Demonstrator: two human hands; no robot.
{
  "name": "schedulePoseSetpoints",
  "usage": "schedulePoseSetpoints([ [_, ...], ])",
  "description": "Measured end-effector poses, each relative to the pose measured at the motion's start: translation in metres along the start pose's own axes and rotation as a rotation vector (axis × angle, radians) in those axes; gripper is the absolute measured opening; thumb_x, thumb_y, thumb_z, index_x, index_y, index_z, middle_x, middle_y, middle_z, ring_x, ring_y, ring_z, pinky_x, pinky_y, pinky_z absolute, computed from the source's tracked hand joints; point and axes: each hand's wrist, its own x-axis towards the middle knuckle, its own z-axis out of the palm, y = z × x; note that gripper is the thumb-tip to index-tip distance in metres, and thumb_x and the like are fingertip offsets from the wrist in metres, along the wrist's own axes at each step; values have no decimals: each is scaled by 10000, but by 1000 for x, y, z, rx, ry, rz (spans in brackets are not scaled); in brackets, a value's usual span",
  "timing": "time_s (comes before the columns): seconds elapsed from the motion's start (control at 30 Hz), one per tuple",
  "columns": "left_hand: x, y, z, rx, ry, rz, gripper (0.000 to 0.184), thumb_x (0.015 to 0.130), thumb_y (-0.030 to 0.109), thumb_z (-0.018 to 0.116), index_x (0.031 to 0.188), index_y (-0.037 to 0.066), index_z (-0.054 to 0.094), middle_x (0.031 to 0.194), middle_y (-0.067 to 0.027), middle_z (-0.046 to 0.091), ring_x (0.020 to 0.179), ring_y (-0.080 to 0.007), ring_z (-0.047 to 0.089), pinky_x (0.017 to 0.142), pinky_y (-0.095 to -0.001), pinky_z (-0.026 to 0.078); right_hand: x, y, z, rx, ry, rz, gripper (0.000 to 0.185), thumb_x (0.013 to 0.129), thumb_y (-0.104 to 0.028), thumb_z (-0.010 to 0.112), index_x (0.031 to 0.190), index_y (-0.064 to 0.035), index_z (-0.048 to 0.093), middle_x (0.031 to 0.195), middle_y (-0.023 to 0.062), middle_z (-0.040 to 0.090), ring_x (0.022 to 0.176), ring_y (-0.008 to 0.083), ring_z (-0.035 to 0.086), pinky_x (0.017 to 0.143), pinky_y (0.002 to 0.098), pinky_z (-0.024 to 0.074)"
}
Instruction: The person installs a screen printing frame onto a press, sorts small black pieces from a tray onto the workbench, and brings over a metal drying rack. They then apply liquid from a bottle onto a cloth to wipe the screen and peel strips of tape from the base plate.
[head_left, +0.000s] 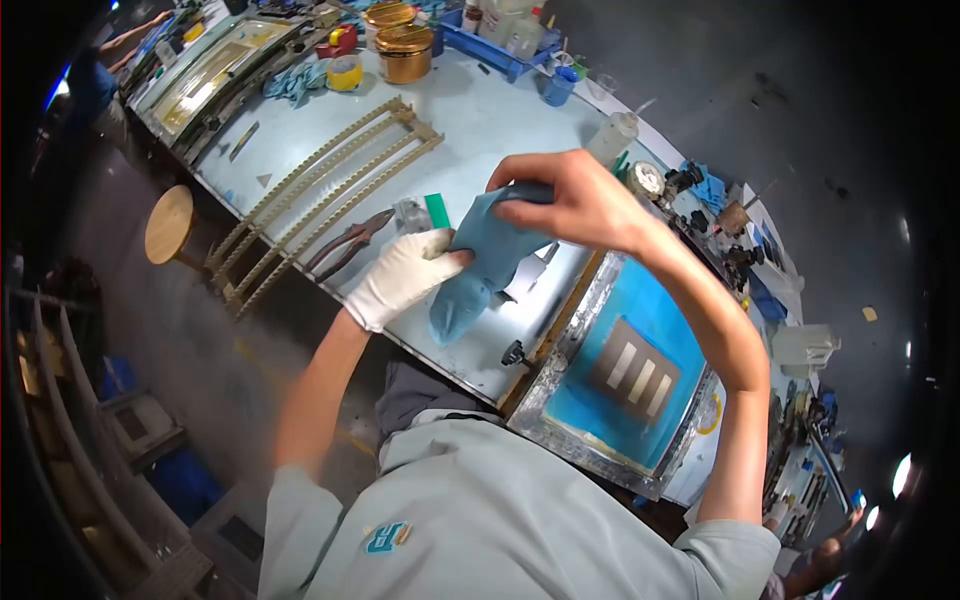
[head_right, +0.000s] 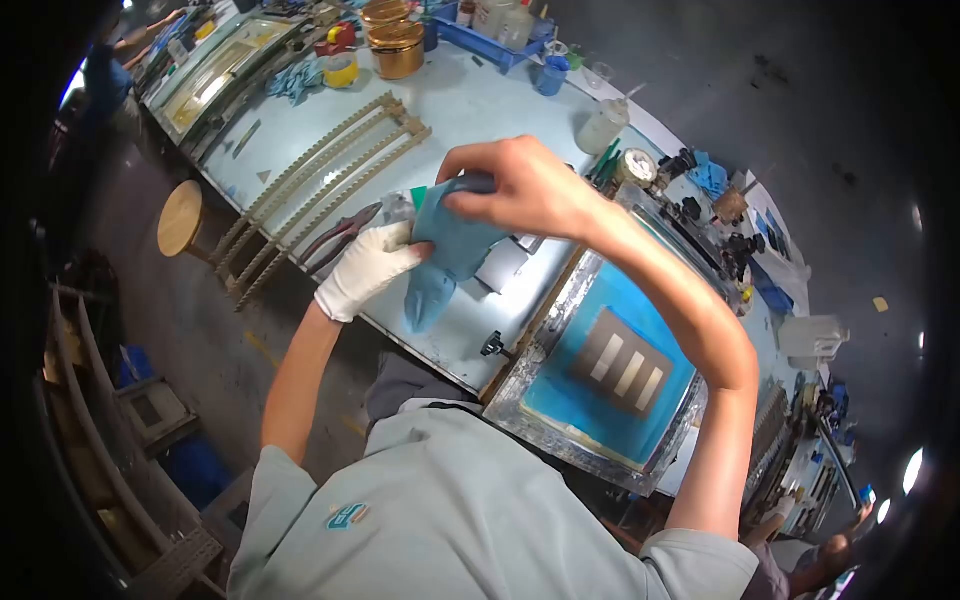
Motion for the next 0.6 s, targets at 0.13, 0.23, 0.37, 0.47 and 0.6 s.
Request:
schedulePoseSetpoints([
  [0.13, -18, 29, 6, 196, 200, 52, 182, 974, 125, 629, 1125, 47, 696, 907, -85, 709, 834, -111, 649, 771, -296, 511, -35, -16, 19, 46, -33, -197, 317, 903, -217, 763, 1162, -42, 713, 773, 103, 710, 698, 131, 668, 646, 323, 521],
  [0.23, -13, 28, 3, -269, 191, 62, 174, 1000, 70, 593, 1133, 34, 698, 1020, -31, 725, 935, -100, 657, 858, -258, 520, -45, -10, 29, 215, 56, -168, 351, 929, -245, 749, 1213, -43, 711, 852, 83, 735, 769, 121, 684, 671, 302, 541],
  [0.37, -15, 46, 15, -312, 178, 4, 185, 1015, 98, 613, 1165, 36, 702, 1054, -19, 720, 968, -93, 656, 886, -255, 528, -28, 32, 56, 214, 361, -148, 367, 927, -279, 757, 1194, -31, 719, 1042, 88, 737, 986, 177, 677, 886, 337, 532],
  [0.47, -9, 34, 14, -404, 242, -68, 179, 1011, 107, 626, 1152, 36, 709, 1062, -27, 722, 982, -103, 663, 884, -257, 532, -26, 45, 55, 444, 64, 142, 301, 916, -279, 773, 1083, -30, 751, 968, 42, 738, 891, 115, 661, 818, 289, 529],
  [0.6, -11, 26, 9, -199, 532, 86, 284, 1049, 106, 565, 1320, 23, 585, 1161, -79, 694, 1043, -164, 666, 944, -316, 530, -22, 69, 57, 756, 139, 163, 246, 1031, -277, 660, 1089, -38, 663, 901, -42, 679, 825, 11, 573, 705, 208, 461],
])
